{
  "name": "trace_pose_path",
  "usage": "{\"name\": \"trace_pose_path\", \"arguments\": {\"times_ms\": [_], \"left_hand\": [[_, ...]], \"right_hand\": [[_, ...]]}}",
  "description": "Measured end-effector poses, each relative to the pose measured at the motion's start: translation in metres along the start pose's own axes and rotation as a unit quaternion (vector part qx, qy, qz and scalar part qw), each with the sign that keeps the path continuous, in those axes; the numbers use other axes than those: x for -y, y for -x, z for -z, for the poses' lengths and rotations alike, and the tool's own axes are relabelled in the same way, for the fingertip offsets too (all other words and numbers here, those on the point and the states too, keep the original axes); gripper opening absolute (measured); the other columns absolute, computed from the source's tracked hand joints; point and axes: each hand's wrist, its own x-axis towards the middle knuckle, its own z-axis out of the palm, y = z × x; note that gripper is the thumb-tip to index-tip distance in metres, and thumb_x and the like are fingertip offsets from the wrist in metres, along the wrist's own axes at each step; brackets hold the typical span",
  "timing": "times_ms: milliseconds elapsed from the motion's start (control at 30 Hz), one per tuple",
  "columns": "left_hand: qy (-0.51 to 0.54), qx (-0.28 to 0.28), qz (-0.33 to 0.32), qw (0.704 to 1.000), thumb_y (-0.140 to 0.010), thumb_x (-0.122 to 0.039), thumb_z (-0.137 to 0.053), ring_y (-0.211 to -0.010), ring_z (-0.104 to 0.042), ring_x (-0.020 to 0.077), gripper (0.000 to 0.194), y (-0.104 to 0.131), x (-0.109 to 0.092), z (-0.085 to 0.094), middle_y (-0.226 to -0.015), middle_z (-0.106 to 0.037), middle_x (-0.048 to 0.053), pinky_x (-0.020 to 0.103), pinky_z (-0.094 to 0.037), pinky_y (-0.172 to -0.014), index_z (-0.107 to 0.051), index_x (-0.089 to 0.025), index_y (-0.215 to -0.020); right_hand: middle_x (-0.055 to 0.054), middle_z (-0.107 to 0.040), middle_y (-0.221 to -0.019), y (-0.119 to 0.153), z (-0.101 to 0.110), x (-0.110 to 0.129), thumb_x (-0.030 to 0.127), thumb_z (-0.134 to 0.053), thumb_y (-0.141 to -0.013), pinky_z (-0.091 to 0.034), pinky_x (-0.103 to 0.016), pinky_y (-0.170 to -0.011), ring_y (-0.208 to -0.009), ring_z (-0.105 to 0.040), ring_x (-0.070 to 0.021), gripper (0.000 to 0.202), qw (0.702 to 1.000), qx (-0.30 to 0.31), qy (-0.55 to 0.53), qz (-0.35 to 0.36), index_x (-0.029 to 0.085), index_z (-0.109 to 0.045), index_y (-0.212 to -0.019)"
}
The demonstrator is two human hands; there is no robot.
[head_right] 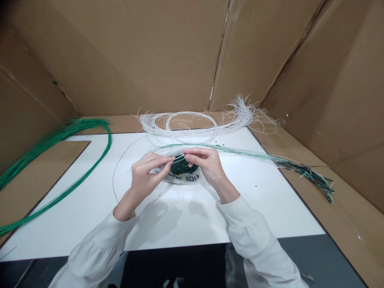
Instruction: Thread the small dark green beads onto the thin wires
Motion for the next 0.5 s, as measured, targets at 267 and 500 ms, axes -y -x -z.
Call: {"name": "trace_pose_path", "arguments": {"times_ms": [267, 500], "left_hand": [[0.0, 0.013, 0.008, 1.0, -0.075, -0.013, -0.059, -0.06, -0.06, 0.0124, 0.01, -0.001, -0.001, 0.001, -0.07, -0.07, 0.003, 0.025, -0.044, -0.06, -0.068, -0.016, -0.079], [0.01, 0.057, 0.052, 0.997, -0.079, -0.016, -0.056, -0.065, -0.06, 0.0133, 0.012, 0.0, 0.001, 0.001, -0.074, -0.07, 0.004, 0.026, -0.046, -0.065, -0.068, -0.017, -0.081]], "right_hand": [[-0.001, -0.068, -0.069, 0.001, 0.001, 0.001, 0.025, -0.074, -0.059, -0.043, -0.025, -0.05, -0.052, -0.051, -0.0097, 0.01, 1.0, 0.009, 0.023, 0.011, 0.022, -0.072, -0.069], [-0.002, -0.063, -0.068, 0.0, 0.006, 0.01, 0.024, -0.075, -0.058, -0.045, -0.023, -0.05, -0.061, -0.054, -0.0119, 0.011, 0.995, 0.062, 0.074, 0.005, 0.019, -0.069, -0.066]]}}
